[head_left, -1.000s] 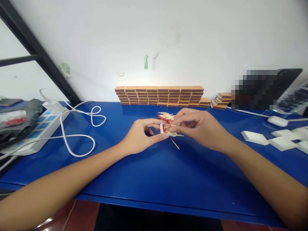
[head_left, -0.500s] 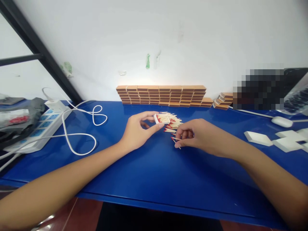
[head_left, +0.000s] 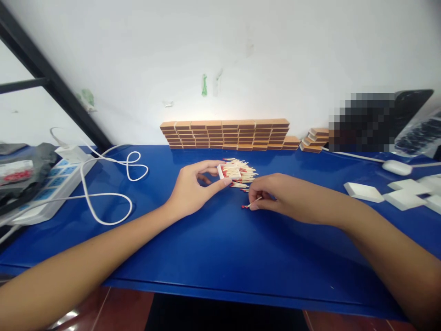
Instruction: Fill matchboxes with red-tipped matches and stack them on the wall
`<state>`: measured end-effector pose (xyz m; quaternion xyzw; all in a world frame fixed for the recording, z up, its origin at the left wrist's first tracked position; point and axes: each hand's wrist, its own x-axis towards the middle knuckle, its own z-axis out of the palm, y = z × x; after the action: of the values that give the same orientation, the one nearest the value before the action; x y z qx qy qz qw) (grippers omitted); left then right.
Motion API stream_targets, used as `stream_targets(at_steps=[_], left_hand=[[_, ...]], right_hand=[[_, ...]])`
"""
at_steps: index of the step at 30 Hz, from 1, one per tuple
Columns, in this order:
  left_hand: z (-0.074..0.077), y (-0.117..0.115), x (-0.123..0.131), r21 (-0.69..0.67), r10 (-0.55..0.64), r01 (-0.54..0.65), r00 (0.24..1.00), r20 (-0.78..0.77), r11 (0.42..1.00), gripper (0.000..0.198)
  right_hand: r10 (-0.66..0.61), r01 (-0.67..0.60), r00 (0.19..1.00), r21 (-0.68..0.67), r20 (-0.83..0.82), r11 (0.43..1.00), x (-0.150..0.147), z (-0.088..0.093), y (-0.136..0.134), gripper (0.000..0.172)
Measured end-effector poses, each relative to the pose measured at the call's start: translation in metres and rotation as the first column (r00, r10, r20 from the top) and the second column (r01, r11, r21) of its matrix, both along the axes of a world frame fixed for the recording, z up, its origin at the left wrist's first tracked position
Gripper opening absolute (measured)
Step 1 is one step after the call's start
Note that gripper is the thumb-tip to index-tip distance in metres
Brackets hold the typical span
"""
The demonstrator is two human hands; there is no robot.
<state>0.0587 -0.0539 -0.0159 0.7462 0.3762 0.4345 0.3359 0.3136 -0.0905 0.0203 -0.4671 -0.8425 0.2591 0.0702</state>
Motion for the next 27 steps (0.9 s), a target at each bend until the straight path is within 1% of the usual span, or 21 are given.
stream_targets(at_steps=[3,7,10,13,16,20,24,25,27], left_hand=[[0.0,-0.001,0.0,-0.018,-0.012,0.012,1.0,-0.007,1.0,0.045],[-0.002,-0.002,0.0,-0.06,-0.091,0.089,0.995,-0.036,0.994,0.045],[-0.002,-0.004,0.0,-0.073,-0.17,0.166,0.984,-0.056,0.983,0.04],[-0.001,-0.006,0.001,-0.08,-0.208,0.204,0.977,-0.048,0.976,0.039],[0.0,-0.006,0.001,-0.102,-0.234,0.23,0.972,-0.027,0.968,0.039],[0.001,-0.005,0.002,-0.162,-0.248,0.25,0.968,0.033,0.954,0.041],[0.002,-0.003,0.002,-0.222,-0.177,0.2,0.977,0.121,0.954,0.047],[0.001,-0.002,0.002,-0.231,-0.155,0.185,0.978,0.142,0.955,0.048],[0.0,0.0,0.001,-0.239,-0.122,0.162,0.977,0.175,0.958,0.05]], right_hand=[[-0.024,0.03,0.997,0.079,-0.076,0.996,-0.001,0.007,0.0,0.024],[-0.094,0.152,0.969,0.25,-0.229,0.956,-0.004,0.012,0.002,0.025],[-0.086,0.178,0.963,0.365,-0.255,0.914,-0.006,0.005,0.005,0.023],[-0.029,0.136,0.972,0.455,-0.235,0.88,-0.009,-0.005,0.008,0.02],[-0.012,0.123,0.971,0.46,-0.239,0.879,-0.011,-0.01,0.008,0.019],[-0.055,0.179,0.964,0.482,-0.26,0.858,-0.011,-0.004,0.007,0.021],[-0.146,0.282,0.945,0.503,-0.293,0.817,-0.011,0.002,0.006,0.023],[-0.161,0.3,0.939,0.491,-0.304,0.818,-0.011,0.002,0.006,0.024],[-0.177,0.315,0.929,0.444,-0.325,0.839,-0.012,0.001,0.006,0.024]])
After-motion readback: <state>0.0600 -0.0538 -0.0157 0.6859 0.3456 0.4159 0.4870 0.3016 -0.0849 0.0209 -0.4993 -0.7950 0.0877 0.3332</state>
